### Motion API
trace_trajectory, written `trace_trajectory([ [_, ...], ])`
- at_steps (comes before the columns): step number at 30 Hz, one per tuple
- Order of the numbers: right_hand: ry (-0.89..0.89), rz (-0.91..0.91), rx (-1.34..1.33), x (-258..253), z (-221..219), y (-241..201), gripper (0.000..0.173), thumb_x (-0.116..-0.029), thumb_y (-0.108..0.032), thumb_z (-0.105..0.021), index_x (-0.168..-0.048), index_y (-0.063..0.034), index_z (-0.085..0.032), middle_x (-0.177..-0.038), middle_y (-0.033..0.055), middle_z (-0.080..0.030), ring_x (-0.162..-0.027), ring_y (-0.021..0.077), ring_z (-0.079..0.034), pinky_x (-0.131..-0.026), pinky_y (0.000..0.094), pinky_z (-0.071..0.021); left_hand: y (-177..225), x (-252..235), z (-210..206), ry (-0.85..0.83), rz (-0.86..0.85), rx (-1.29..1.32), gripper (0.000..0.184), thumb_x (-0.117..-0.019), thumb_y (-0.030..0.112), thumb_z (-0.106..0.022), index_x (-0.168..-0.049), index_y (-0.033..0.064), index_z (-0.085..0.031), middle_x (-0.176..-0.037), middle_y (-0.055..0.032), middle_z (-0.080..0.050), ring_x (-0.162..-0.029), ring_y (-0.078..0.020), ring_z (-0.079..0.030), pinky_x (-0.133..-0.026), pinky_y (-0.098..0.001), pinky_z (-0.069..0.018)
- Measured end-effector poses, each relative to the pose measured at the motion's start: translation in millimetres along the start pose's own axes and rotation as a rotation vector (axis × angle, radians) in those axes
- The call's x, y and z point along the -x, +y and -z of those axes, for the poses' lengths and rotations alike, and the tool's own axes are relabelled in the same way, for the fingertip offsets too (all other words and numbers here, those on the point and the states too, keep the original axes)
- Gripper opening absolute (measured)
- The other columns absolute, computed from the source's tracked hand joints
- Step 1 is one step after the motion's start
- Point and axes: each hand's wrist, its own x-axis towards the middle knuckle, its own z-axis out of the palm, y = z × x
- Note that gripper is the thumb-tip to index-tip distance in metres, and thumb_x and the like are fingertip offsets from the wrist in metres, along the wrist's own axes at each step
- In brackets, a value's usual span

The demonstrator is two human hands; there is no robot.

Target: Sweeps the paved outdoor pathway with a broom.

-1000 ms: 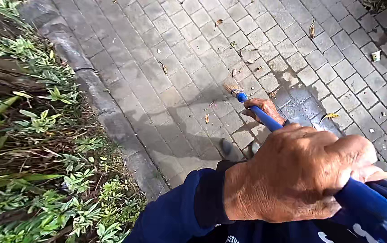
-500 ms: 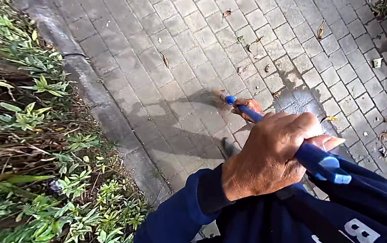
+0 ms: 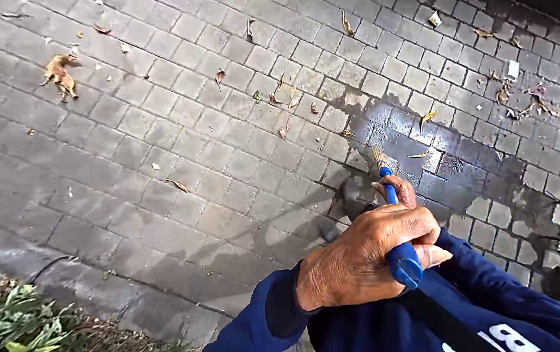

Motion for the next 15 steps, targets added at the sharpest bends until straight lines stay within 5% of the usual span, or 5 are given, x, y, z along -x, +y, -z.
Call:
trace_trajectory([
  [6, 0.062, -0.202, -0.125, -73.0, -3.0, -7.7, 0.031, -0.0979, -0.028, -0.066, -0.101, 0.0021, -0.076, -0.099, 0.0213, -0.074, -0.097, 0.037, -0.072, -0.089, 0.0581, -0.0543, -36.1, -75.1, 28.2, -0.021, 0.114, -0.022, 0.015, -0.1022, 0.011, -0.061, -0.096, -0.0021, -0.065, -0.087, -0.0092, -0.063, -0.085, -0.0147, -0.061, -0.083, -0.0303, -0.052],
  [10, -0.132, 0.014, -0.307, -157.4, -22.4, -41.2, 0.032, -0.0979, -0.033, -0.067, -0.101, -0.0031, -0.076, -0.098, 0.0164, -0.075, -0.096, 0.0327, -0.072, -0.087, 0.0557, -0.0562, -24.5, -143.8, 51.2, -0.002, 0.077, -0.268, 0.021, -0.1028, 0.019, -0.06, -0.094, 0.0018, -0.066, -0.075, -0.0031, -0.062, -0.07, -0.0086, -0.058, -0.07, -0.0256, -0.0494],
  [15, -0.174, 0.275, -0.487, -196.2, 26.1, -42.0, 0.036, -0.102, -0.036, -0.062, -0.1, -0.0018, -0.074, -0.099, 0.015, -0.073, -0.096, 0.0266, -0.07, -0.087, 0.0462, -0.0559, -27.0, -229.5, 28.9, -0.178, -0.089, -0.313, 0.023, -0.1026, 0.024, -0.061, -0.088, 0.007, -0.066, -0.063, -0.0031, -0.059, -0.058, -0.014, -0.056, -0.058, -0.0283, -0.0426],
])
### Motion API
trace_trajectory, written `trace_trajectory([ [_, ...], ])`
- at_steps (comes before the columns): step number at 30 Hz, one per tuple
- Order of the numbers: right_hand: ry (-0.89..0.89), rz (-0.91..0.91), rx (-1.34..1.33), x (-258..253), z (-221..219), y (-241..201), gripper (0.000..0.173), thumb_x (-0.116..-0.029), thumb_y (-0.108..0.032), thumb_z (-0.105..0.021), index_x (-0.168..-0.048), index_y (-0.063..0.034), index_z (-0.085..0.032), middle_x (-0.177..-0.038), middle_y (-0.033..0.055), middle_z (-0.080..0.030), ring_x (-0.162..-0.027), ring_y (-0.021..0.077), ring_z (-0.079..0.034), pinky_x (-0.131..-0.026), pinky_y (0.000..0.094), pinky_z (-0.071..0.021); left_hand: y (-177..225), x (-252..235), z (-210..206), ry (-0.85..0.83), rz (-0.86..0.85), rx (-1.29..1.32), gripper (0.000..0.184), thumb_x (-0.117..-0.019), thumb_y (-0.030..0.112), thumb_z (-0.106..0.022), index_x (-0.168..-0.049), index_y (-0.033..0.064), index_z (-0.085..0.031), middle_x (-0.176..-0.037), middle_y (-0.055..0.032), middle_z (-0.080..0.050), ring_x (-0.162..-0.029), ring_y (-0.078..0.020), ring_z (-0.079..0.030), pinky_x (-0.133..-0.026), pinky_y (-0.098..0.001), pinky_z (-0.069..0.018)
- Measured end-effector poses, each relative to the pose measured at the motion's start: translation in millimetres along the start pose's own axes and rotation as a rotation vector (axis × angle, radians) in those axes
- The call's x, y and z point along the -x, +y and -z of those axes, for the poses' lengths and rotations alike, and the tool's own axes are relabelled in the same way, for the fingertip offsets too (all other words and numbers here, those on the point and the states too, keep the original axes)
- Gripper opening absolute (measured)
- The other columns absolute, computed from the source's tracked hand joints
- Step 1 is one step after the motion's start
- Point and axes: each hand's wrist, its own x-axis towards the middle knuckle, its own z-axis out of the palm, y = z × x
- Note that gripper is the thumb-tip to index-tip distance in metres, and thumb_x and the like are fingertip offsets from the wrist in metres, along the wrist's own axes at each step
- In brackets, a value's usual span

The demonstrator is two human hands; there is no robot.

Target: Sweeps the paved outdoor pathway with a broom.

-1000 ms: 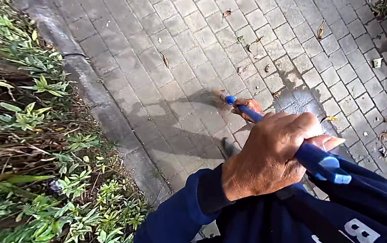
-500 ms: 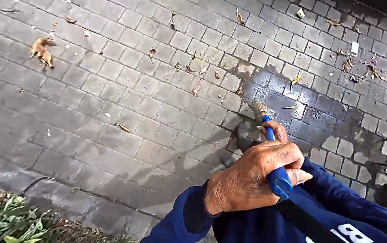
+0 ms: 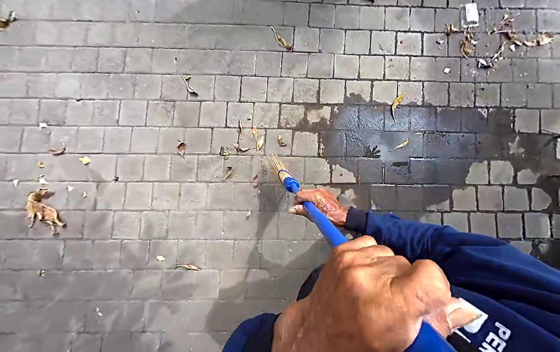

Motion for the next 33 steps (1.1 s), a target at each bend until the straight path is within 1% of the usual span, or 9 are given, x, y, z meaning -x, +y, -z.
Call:
trace_trajectory([
  [4, 0.203, -0.122, 0.083, 28.7, 65.3, 9.6, 0.036, -0.101, -0.033, -0.062, -0.095, 0.0007, -0.072, -0.094, 0.0174, -0.071, -0.094, 0.03, -0.07, -0.084, 0.0476, -0.0554, -16.7, -44.4, 16.8, -0.128, -0.04, 0.251, 0.021, -0.1016, 0.018, -0.061, -0.087, 0.0038, -0.065, -0.066, -0.0059, -0.06, -0.063, -0.0155, -0.056, -0.063, -0.0291, -0.0432],
  [8, 0.477, -0.428, 0.301, 87.2, 128.7, 41.3, 0.038, -0.1002, -0.036, -0.06, -0.091, -0.0002, -0.07, -0.092, 0.0174, -0.071, -0.092, 0.0325, -0.071, -0.08, 0.052, -0.055, -62.2, -78.4, 17.6, -0.276, -0.055, 0.453, 0.019, -0.1025, 0.016, -0.062, -0.095, -0.001, -0.068, -0.086, -0.0086, -0.069, -0.088, -0.0161, -0.067, -0.092, -0.0344, -0.055],
  [10, 0.585, -0.579, 0.392, 117.5, 155.4, 58.0, 0.039, -0.0997, -0.037, -0.06, -0.092, -0.0003, -0.072, -0.093, 0.018, -0.072, -0.092, 0.0347, -0.071, -0.08, 0.0549, -0.0549, -87.4, -97.3, 10.1, -0.374, -0.023, 0.522, 0.018, -0.1021, 0.012, -0.062, -0.1, -0.0035, -0.069, -0.095, -0.0107, -0.071, -0.099, -0.0185, -0.068, -0.102, -0.0383, -0.0538],
  [14, 0.578, -0.858, 0.46, 145.1, 205.6, 92.3, 0.035, -0.0993, -0.034, -0.061, -0.1, -0.0003, -0.071, -0.101, 0.0208, -0.071, -0.1, 0.0393, -0.069, -0.086, 0.0605, -0.052, -149.9, -134.3, -11.7, -0.485, 0.06, 0.622, 0.02, -0.1027, 0.01, -0.061, -0.111, -0.0065, -0.068, -0.1, -0.0107, -0.068, -0.089, -0.0105, -0.065, -0.082, -0.0256, -0.0557],
  [17, 0.491, -0.966, 0.39, 116.9, 231.0, 123.0, 0.025, -0.095, -0.022, -0.067, -0.107, 0.0, -0.071, -0.108, 0.0233, -0.07, -0.107, 0.0425, -0.066, -0.091, 0.0645, -0.0489, -192.5, -156.6, -11.1, -0.51, 0.076, 0.6, 0.02, -0.1029, 0.011, -0.06, -0.113, -0.0039, -0.068, -0.097, -0.0054, -0.069, -0.084, -0.0049, -0.064, -0.078, -0.0216, -0.0556],
  [21, 0.616, -0.717, 0.312, 21.7, 230.2, 150.5, 0.025, -0.0957, -0.028, -0.07, -0.101, -0.0037, -0.074, -0.105, 0.0165, -0.073, -0.103, 0.0332, -0.07, -0.092, 0.0564, -0.0535, -189.1, -182.9, 28.2, -0.608, -0.177, 0.35, 0.022, -0.103, 0.021, -0.062, -0.106, 0.0019, -0.073, -0.092, -0.0072, -0.071, -0.089, -0.0155, -0.066, -0.087, -0.033, -0.0542],
  [26, 0.741, -0.204, 0.201, -92.1, 215.7, 97.4, 0.017, -0.0955, -0.02, -0.072, -0.096, -0.0036, -0.075, -0.109, 0.0101, -0.074, -0.11, 0.0202, -0.069, -0.099, 0.041, -0.056, -148.3, -202.4, 71.3, -0.663, -0.504, 0.214, 0.022, -0.1024, 0.027, -0.06, -0.097, 0.0085, -0.071, -0.065, -0.0014, -0.058, -0.063, -0.0176, -0.057, -0.064, -0.033, -0.0438],
  [30, 0.793, -0.19, 0.212, -102.8, 234.0, 78.0, 0.019, -0.096, -0.02, -0.071, -0.094, -0.0015, -0.074, -0.102, 0.012, -0.074, -0.103, 0.022, -0.07, -0.093, 0.0416, -0.0569, -151.0, -229.9, 104.4, -0.612, -0.472, 0.288, 0.021, -0.1013, 0.024, -0.064, -0.092, 0.0054, -0.071, -0.066, -0.0036, -0.059, -0.065, -0.0167, -0.056, -0.065, -0.0314, -0.0426],
  [33, 0.844, -0.331, 0.34, -72.3, 255.8, 93.5, 0.021, -0.0963, -0.023, -0.07, -0.093, -0.0026, -0.072, -0.096, 0.0122, -0.072, -0.094, 0.0246, -0.07, -0.084, 0.0456, -0.0577, -175.4, -251.0, 115.2, -0.634, -0.361, 0.364, 0.021, -0.1014, 0.02, -0.065, -0.094, 0.0015, -0.072, -0.078, -0.0066, -0.067, -0.08, -0.0177, -0.065, -0.083, -0.0349, -0.052],
])
